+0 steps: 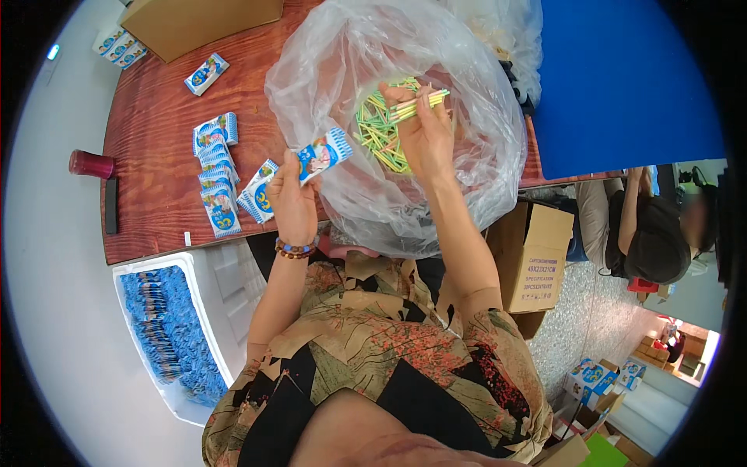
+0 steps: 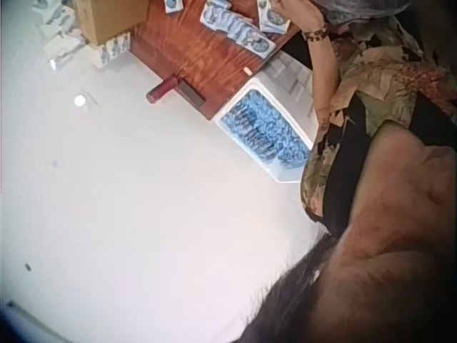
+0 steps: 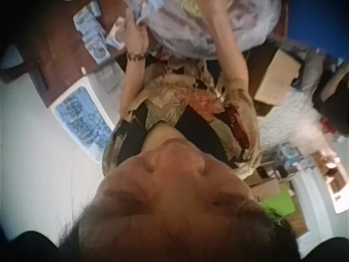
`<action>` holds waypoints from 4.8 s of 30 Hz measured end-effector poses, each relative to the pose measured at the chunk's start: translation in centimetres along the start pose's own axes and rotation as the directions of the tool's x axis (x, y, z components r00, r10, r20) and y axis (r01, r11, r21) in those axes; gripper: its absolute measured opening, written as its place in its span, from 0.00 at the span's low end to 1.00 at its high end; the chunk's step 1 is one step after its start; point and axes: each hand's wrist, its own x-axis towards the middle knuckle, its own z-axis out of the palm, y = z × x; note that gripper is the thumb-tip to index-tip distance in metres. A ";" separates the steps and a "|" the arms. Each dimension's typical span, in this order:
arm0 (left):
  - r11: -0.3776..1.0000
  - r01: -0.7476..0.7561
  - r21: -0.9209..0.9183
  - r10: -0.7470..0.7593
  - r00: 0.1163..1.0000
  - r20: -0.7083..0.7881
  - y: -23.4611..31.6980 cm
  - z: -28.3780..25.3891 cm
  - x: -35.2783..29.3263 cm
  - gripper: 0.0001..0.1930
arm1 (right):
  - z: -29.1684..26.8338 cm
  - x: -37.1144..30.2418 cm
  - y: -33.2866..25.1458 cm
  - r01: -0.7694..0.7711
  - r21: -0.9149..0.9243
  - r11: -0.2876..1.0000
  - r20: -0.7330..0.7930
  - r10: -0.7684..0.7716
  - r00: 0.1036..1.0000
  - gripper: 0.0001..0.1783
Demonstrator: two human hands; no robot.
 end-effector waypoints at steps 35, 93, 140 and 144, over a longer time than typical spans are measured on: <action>0.979 -0.165 -0.119 0.170 0.985 0.035 -2.2 0.1 0.4 0.13 | 7.3 -4.5 3.5 0.070 0.240 0.968 0.004 -0.073 0.997 0.09; 0.938 0.094 -0.334 -0.043 0.987 0.156 -2.0 0.2 1.1 0.12 | 4.5 -1.6 -3.5 0.094 -0.373 0.923 0.025 -0.091 0.996 0.03; 0.940 -0.063 -0.336 0.066 0.998 -0.002 1.1 -3.9 1.9 0.10 | 10.5 0.2 3.9 0.186 -0.821 0.539 0.421 0.353 0.835 0.06; 0.940 -0.047 -0.338 0.048 0.999 -0.004 2.5 -3.8 1.2 0.11 | 10.3 0.4 6.0 0.052 -0.703 0.710 0.393 0.326 0.860 0.06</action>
